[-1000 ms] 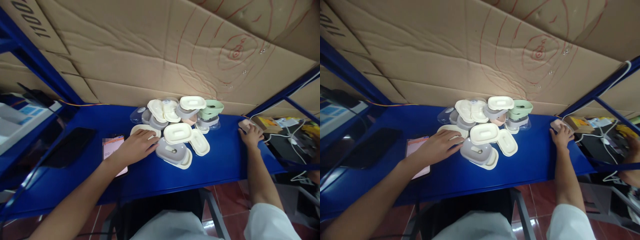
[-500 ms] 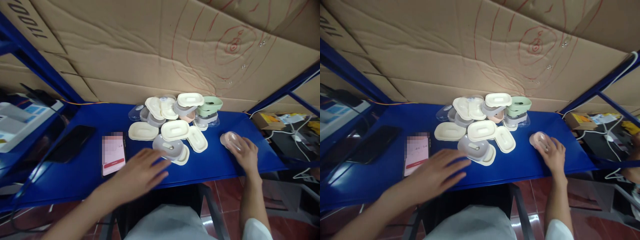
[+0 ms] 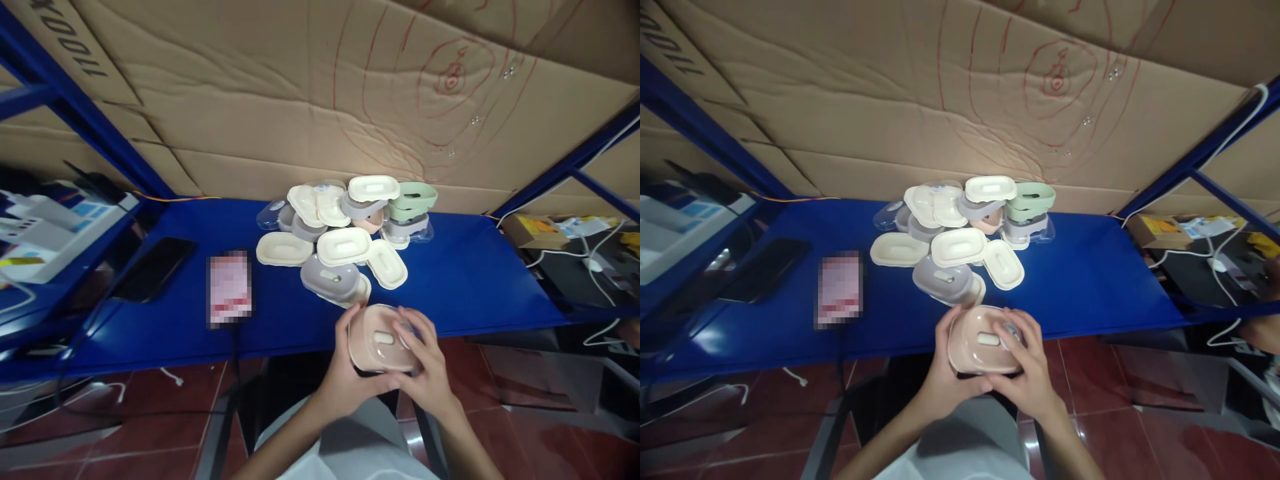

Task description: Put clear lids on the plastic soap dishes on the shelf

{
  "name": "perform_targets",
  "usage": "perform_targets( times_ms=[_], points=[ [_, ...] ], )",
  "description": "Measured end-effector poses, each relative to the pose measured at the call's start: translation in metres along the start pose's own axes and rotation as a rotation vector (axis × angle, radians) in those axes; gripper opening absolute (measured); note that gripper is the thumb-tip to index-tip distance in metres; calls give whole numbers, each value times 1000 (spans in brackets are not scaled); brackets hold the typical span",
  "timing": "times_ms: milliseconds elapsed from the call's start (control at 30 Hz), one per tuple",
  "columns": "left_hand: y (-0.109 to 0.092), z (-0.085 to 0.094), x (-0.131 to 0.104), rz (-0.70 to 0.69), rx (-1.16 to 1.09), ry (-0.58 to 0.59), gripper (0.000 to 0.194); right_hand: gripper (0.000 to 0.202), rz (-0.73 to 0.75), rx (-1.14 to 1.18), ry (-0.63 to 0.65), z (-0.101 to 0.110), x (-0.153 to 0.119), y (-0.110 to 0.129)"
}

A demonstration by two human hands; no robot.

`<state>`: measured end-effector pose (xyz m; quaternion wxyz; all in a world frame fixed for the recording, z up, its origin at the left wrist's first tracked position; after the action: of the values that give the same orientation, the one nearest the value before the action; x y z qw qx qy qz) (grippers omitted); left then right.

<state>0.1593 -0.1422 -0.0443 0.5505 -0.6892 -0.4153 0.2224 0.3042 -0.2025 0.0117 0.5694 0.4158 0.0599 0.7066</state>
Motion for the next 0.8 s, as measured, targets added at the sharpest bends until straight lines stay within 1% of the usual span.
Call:
perform_targets(
  times_ms=[33,100,167,200,233,300,367,400,433,467,500,533,567,600,667,700,733,767,800],
  points=[
    [-1,4,1,18,-13,-11,117,72,8,52,0,-6,-1,3],
    [-7,13,-1,21,18,-20,108,76,-5,158,-5,-10,-1,0],
    [-15,27,-8,-19,61,-38,108,78,-41,212,-32,-2,4,-15],
    [-18,34,-13,-41,67,-53,110,76,-81,176,-73,7,7,-29],
    [-21,43,-18,-55,66,-72,111,72,-138,91,-130,17,12,-45],
    [-21,62,-27,-48,82,-121,111,66,-293,-178,-255,38,21,-82],
    [-17,81,-32,-16,155,-175,111,67,-441,-398,-320,49,29,-117],
    [-15,89,-33,0,204,-198,111,69,-481,-443,-314,49,33,-130],
    [-12,96,-33,12,250,-212,111,70,-502,-453,-281,46,37,-140],
    [-11,100,-33,18,284,-222,111,69,-510,-444,-236,40,40,-146],
    [-9,103,-32,21,301,-227,111,68,-504,-430,-193,34,42,-147],
    [-8,103,-31,22,301,-226,111,65,-481,-414,-167,29,42,-141],
    [-8,101,-30,26,289,-218,111,62,-438,-390,-162,25,41,-129],
    [-8,98,-28,33,269,-207,111,60,-370,-347,-169,21,39,-112],
    [-8,88,-24,53,216,-181,110,60,-147,-194,-133,7,34,-62],
    [-9,82,-21,57,183,-167,110,62,-18,-96,-56,-5,29,-34],
    [-10,76,-19,59,149,-152,111,68,106,-22,73,-22,24,-8],
    [-11,72,-16,57,117,-139,111,72,188,15,175,-37,17,14],
    [-11,68,-14,51,96,-128,113,73,228,39,229,-48,12,29]
  ],
)
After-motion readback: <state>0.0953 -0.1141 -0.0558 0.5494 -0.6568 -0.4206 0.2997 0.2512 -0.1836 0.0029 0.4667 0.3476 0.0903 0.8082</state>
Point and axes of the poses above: each hand's wrist, its own x-axis towards the middle knuckle, its own z-axis out of the back of the hand, y = z × x, the point moved 8 cm from there along x, towards the middle knuckle, and after that the axes turned 1 degree about z, right-handed, at the moved point
